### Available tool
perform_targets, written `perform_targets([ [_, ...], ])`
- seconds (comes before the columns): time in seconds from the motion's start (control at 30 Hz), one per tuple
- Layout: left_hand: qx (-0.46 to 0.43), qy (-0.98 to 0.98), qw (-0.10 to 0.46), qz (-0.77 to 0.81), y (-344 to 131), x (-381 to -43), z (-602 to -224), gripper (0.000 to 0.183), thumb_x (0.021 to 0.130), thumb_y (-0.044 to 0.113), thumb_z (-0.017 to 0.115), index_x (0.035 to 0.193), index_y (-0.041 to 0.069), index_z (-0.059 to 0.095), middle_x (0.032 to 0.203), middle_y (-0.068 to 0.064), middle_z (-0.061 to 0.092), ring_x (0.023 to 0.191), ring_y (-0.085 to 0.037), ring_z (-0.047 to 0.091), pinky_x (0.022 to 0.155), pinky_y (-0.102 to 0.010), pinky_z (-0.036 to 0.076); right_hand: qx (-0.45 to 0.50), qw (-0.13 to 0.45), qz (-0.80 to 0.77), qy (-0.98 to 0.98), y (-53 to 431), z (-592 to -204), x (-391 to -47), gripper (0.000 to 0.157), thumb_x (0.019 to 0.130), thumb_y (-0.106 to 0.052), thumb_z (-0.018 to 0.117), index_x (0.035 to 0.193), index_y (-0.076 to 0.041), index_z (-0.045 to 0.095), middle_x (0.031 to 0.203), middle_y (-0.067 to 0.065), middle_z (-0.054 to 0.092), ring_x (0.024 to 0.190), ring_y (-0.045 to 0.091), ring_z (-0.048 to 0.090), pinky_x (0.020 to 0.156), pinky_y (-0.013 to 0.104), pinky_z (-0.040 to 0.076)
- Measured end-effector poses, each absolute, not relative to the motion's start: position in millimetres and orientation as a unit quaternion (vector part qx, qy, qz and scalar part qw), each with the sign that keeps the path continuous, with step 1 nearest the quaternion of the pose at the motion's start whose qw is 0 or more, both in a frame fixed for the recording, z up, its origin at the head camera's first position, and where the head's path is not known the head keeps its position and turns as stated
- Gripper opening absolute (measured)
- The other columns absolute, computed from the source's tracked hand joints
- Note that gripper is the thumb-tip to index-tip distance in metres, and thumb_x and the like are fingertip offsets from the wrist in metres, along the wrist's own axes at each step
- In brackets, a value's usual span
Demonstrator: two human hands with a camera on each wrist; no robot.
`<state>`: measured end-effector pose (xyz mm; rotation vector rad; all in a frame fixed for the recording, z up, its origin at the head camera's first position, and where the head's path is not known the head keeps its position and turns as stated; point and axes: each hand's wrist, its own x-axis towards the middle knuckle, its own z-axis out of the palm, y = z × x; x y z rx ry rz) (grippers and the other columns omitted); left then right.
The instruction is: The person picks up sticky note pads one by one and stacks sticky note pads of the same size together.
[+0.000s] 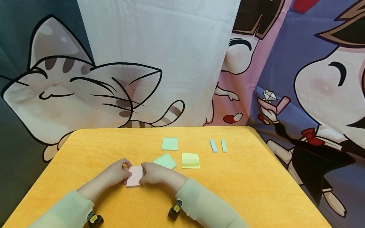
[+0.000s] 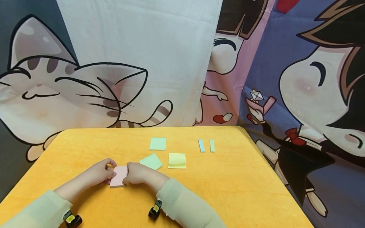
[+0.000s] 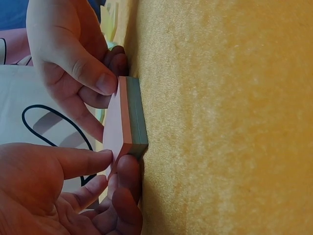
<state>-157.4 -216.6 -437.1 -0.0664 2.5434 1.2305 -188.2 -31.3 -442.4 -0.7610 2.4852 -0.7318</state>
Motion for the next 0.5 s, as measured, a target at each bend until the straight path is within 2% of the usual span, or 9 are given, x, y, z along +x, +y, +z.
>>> perform_targets([
  [0.5, -0.023, 0.891, 0.159, 0.426, -215.8, -156.7, -436.0, 0.029, 0.093, 0.004, 0.06, 0.119, -0.003, 0.048, 0.078, -0.009, 0.058, 0.061, -0.02, 0.054, 0.056, -0.032, 0.043, -0.271, 0.221, -0.264, 0.899, -31.3, -442.5, -188.0, 0.027, 0.083, -0.02, 0.078, 0.093, -0.013, 0.053, 0.074, -0.005, 0.053, 0.064, 0.009, 0.047, 0.057, 0.024, 0.038],
])
